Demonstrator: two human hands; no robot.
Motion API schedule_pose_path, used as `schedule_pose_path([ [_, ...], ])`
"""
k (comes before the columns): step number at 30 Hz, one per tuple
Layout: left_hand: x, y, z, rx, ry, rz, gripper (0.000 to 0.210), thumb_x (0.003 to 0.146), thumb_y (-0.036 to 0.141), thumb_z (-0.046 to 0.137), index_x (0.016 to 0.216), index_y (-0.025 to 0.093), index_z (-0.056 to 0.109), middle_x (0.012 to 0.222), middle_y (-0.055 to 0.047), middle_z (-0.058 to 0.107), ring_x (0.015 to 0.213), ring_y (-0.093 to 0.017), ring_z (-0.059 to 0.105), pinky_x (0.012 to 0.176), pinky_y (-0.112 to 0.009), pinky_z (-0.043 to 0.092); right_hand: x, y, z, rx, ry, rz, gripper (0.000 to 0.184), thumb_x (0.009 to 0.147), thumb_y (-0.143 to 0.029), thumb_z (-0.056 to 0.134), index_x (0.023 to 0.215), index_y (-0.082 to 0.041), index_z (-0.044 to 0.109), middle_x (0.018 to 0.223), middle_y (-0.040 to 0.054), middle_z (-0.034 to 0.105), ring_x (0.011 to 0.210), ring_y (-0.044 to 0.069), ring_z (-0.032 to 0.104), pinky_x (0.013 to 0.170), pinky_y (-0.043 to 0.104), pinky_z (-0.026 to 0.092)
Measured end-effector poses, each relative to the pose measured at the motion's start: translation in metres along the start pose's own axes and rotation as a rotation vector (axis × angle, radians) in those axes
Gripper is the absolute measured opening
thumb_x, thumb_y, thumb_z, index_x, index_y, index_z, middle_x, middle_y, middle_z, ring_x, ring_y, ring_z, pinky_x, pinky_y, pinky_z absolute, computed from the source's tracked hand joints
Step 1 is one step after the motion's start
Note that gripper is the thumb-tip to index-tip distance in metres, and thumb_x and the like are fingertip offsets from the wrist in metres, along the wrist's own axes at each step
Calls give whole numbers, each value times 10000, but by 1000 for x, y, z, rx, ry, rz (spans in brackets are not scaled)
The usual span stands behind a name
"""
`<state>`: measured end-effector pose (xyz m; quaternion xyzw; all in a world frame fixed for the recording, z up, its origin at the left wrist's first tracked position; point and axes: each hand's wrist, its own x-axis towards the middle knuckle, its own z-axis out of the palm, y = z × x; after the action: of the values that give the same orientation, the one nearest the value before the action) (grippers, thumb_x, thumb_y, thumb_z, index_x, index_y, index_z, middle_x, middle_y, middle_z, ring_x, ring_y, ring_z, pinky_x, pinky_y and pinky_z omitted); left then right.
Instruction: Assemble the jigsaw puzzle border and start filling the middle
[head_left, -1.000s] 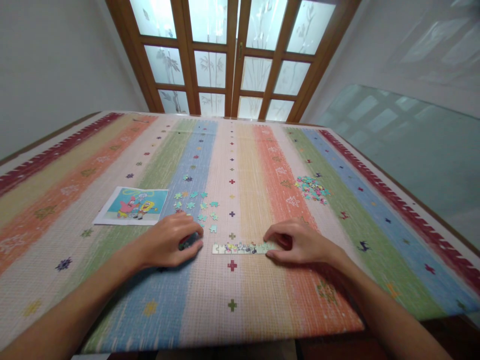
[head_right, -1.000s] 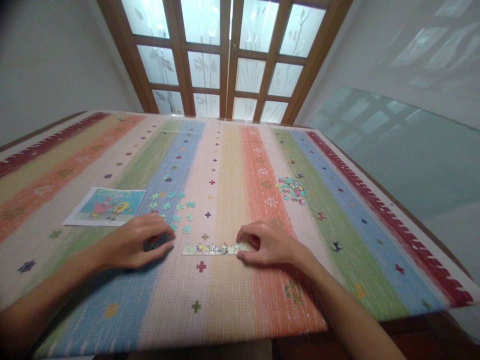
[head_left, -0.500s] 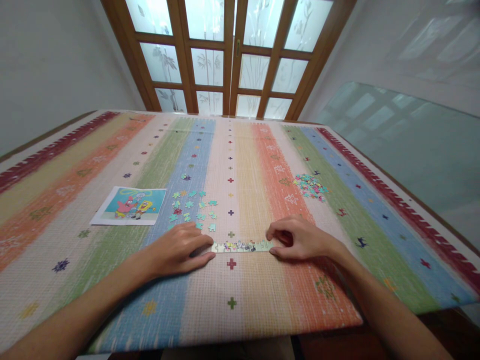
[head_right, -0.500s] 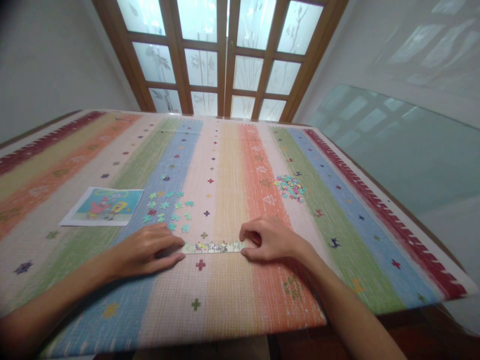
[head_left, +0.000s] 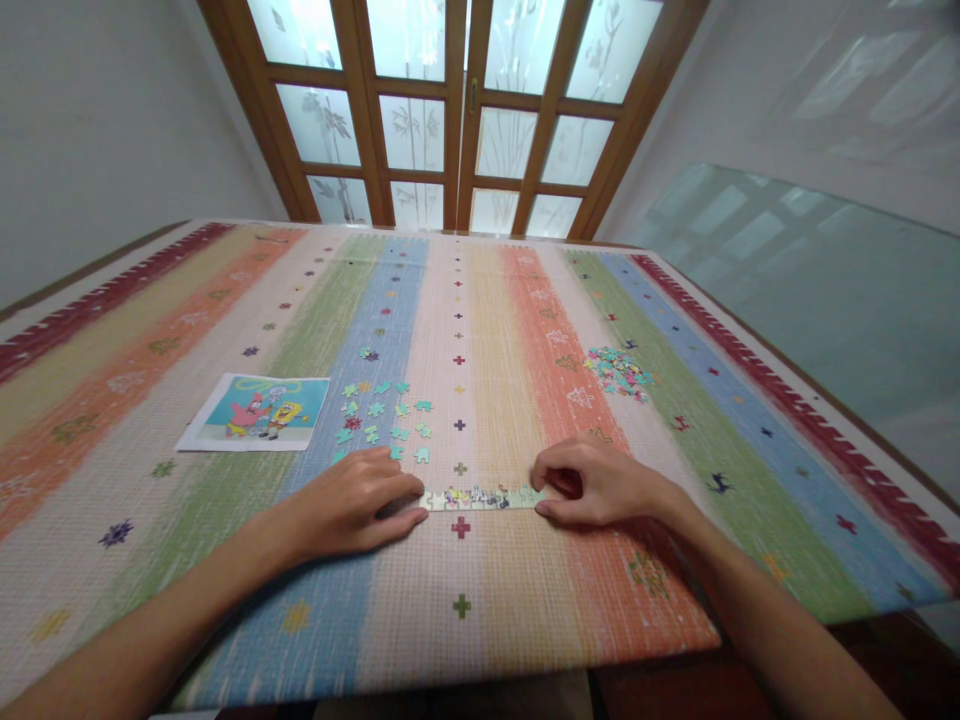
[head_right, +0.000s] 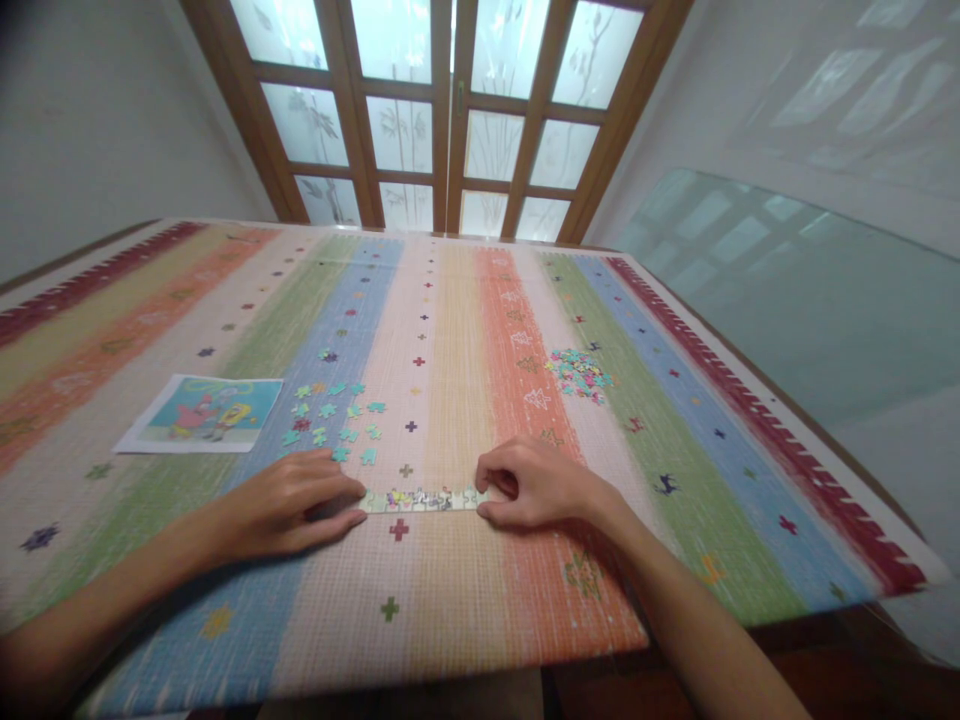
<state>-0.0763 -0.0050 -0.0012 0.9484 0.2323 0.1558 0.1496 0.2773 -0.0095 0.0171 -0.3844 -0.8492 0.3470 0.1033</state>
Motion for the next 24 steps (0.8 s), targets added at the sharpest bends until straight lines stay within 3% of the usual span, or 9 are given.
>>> schedule_pose_path([
  [9,1,1,-5,-5,-2,8,208,1040,331,553,926,204,672,695,0,626,657,-161,566,666,-318,422,-1,-1,2,-21,-15,-34,84,814,-260,675,786,-182,664,587,-57,508,517,96,451,550,251,313],
  [15,0,-10,-20,107,120,-188,204,991,337,554,1018,192,695,770,-29,650,706,-186,564,729,-341,458,-6,0,-2,-43,51,-37,181,866,-354,693,832,-177,708,643,-20,592,576,114,486,572,259,327],
  [18,-2,-19,-24,153,91,-275,221,950,309,529,1042,190,692,814,-49,659,769,-214,583,773,-368,485,-6,-1,-3,-35,61,-63,204,895,-356,664,804,-177,701,638,-15,597,573,111,483,576,258,327],
  [24,-1,-24,-22,141,28,-272,214,960,292,490,966,202,684,877,-70,693,872,-245,595,851,-406,481,-3,-3,-2,-38,61,-75,232,905,-341,641,745,-176,673,619,-18,576,562,108,463,573,259,323],
])
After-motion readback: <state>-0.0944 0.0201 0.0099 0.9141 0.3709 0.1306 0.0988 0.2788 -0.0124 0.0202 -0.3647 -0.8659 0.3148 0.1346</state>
